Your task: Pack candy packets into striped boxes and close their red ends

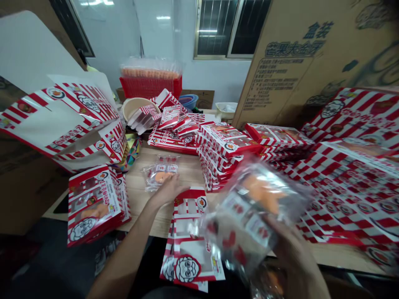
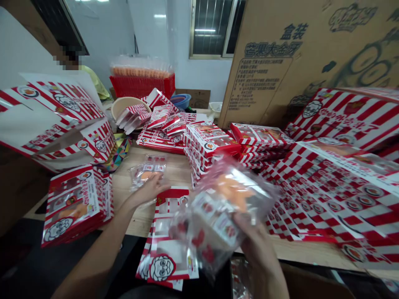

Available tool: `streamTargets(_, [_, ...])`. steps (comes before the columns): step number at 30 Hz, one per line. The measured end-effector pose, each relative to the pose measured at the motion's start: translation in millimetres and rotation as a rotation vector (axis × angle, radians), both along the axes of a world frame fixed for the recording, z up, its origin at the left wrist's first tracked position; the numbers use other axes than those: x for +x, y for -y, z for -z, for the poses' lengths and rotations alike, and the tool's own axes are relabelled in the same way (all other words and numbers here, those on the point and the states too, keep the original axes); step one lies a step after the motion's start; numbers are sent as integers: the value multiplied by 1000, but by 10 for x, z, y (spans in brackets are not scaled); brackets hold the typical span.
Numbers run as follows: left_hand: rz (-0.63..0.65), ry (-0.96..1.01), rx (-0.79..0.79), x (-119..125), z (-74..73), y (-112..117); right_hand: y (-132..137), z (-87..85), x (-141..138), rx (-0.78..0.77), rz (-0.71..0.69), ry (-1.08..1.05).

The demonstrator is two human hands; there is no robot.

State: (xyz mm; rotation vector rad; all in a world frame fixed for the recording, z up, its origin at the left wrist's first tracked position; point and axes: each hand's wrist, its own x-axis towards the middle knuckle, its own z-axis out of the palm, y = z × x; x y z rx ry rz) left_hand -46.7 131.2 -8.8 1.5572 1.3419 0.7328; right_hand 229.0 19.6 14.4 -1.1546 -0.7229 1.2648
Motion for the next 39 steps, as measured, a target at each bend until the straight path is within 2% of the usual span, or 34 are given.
streamTargets(2, [-1,-27,-47,-89,167,-32,-49,50,69,141,316,-101])
streamTargets(4, [32,-3,-89,-136,218,-29,-123,48,73,251,488,-149])
streamTargets(7, [97,95,-127,-101,99,48,-230,-5,-40,331,583,-183])
streamTargets(12, [234,241,-194,101,-155,304,-333,-39,-310,424,596,-225])
streamTargets(14, [278,272,-224,180,-175,416,-343,-17,-377,332,542,-277])
streamTargets(16, [306,298,-246,229,-159,513,-332,6,-392,185,427,-320])
streamTargets(20, [314,355,-292,213,-98,651,-277,28,-294,-18,221,-303])
streamTargets(24, [282,411,-318,148,-69,720,-207,83,-188,-51,150,-255])
streamTargets(29, [150,446,-246,171,-64,740,-103,167,-67,-74,-85,-146])
streamTargets(32, [72,451,-203,237,-111,744,-105,107,31,-60,-210,-50])
streamTargets(36, [40,441,-226,350,-197,773,-199,-12,126,-43,-293,-17])
streamTargets(39, [52,392,-240,382,-163,811,-251,6,145,-49,-354,12])
